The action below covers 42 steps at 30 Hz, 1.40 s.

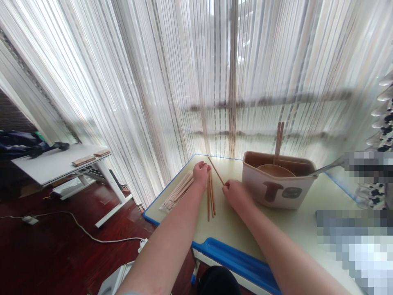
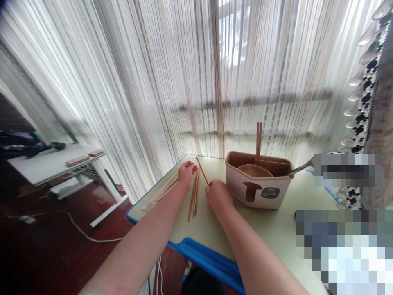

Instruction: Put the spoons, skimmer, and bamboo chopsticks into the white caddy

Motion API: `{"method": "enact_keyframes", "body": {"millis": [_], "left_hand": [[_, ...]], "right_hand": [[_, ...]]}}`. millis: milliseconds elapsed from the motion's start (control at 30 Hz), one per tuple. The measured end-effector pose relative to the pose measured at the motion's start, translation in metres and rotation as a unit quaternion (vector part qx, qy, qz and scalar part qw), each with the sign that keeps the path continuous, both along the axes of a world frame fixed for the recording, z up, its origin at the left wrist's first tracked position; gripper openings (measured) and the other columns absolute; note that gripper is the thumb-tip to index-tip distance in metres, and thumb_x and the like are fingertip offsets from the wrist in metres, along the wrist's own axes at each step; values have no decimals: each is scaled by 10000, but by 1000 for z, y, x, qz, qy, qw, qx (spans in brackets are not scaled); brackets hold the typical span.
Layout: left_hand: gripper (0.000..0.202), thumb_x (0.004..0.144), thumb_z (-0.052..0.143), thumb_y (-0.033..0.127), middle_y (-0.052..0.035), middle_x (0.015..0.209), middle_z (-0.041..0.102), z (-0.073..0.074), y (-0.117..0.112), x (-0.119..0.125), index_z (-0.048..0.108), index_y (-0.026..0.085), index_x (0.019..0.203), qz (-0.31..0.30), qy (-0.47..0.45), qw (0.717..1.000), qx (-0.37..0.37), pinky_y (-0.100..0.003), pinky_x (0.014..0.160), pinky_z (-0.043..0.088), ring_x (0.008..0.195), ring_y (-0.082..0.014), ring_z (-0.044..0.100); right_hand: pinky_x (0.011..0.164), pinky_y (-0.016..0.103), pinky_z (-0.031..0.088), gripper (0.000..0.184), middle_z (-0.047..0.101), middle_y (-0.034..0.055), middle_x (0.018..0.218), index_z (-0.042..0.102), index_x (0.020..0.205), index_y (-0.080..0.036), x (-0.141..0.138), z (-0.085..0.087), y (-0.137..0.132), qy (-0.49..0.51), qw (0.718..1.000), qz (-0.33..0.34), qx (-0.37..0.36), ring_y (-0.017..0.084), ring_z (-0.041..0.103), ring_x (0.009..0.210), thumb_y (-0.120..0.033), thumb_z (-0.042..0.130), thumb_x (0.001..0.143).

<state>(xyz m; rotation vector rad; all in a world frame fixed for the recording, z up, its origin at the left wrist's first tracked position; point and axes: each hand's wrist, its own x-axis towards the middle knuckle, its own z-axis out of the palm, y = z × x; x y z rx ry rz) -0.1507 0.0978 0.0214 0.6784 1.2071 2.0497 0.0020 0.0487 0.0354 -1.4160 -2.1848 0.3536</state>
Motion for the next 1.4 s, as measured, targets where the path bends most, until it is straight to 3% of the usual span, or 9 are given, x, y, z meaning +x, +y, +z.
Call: {"method": "enact_keyframes", "body": {"millis": [167, 400, 600, 700, 800, 900, 1133, 1267, 1400], "left_hand": [[91, 797, 592, 158, -66, 801, 623, 0, -2, 3, 564, 95, 855, -105, -49, 993, 25, -308, 768, 538, 652, -97, 622], [194, 785, 620, 277, -74, 776, 649, 8, -7, 4, 631, 97, 853, -137, -20, 990, -1, -270, 680, 528, 613, -86, 600], [143, 743, 640, 176, -65, 776, 647, 18, -17, 7, 647, 98, 863, -196, -30, 979, 38, -294, 758, 517, 686, -103, 618], [165, 716, 662, 160, -50, 782, 643, 27, -26, 10, 650, 102, 870, -197, -22, 978, 72, -288, 786, 506, 699, -91, 610], [208, 704, 682, 194, -30, 788, 641, 47, -33, 20, 655, 124, 898, -187, -31, 974, 126, -268, 804, 494, 707, -74, 600], [226, 692, 696, 233, -24, 789, 649, 80, -37, 42, 661, 143, 896, -168, -33, 970, 173, -251, 799, 489, 740, -75, 607], [252, 689, 697, 300, -18, 849, 686, 163, -38, 125, 672, 193, 916, -159, 137, 933, 292, -268, 731, 523, 738, -98, 623], [199, 708, 684, 306, -13, 820, 690, 182, -33, 168, 676, 203, 878, -177, 188, 903, 344, -277, 710, 541, 744, -119, 639], [162, 741, 653, 297, -25, 848, 684, 182, -30, 190, 690, 208, 871, -174, 296, 871, 352, -271, 737, 539, 780, -136, 646]], "right_hand": [[643, 253, 382, 201, 662, 86, 846, 655, 796, -165, -3, 3, -7, 13, 998, 35, 42, 173, 604, 762, -194, 456, 798], [658, 257, 378, 251, 635, 101, 906, 636, 906, -163, -8, -1, -9, 20, 997, 42, 59, 172, 600, 789, -169, 389, 862], [605, 251, 350, 267, 617, 88, 936, 617, 935, -179, -1, 1, -5, 9, 998, 14, 59, 165, 593, 778, -157, 357, 875], [564, 248, 318, 256, 620, 66, 910, 614, 890, -191, 3, 10, -7, -4, 995, 17, 100, 152, 587, 719, -202, 359, 887], [528, 247, 276, 266, 627, 52, 845, 619, 874, -197, 10, 28, -16, -30, 983, 27, 179, 137, 569, 650, -266, 364, 900], [524, 243, 263, 290, 630, 47, 771, 634, 881, -202, 21, 51, -27, -33, 966, 0, 257, 141, 569, 660, -289, 358, 907], [647, 235, 403, 285, 675, 39, 918, 644, 1019, -233, 75, 94, -22, 172, 911, -134, 351, 146, 599, 757, -329, 402, 904], [717, 263, 467, 289, 672, 67, 967, 648, 1003, -201, 106, 100, -5, 280, 869, -162, 375, 162, 613, 816, -324, 409, 899], [781, 297, 476, 299, 680, 89, 969, 645, 1013, -179, 119, 95, 8, 296, 861, -192, 367, 183, 620, 870, -301, 399, 894]]}}
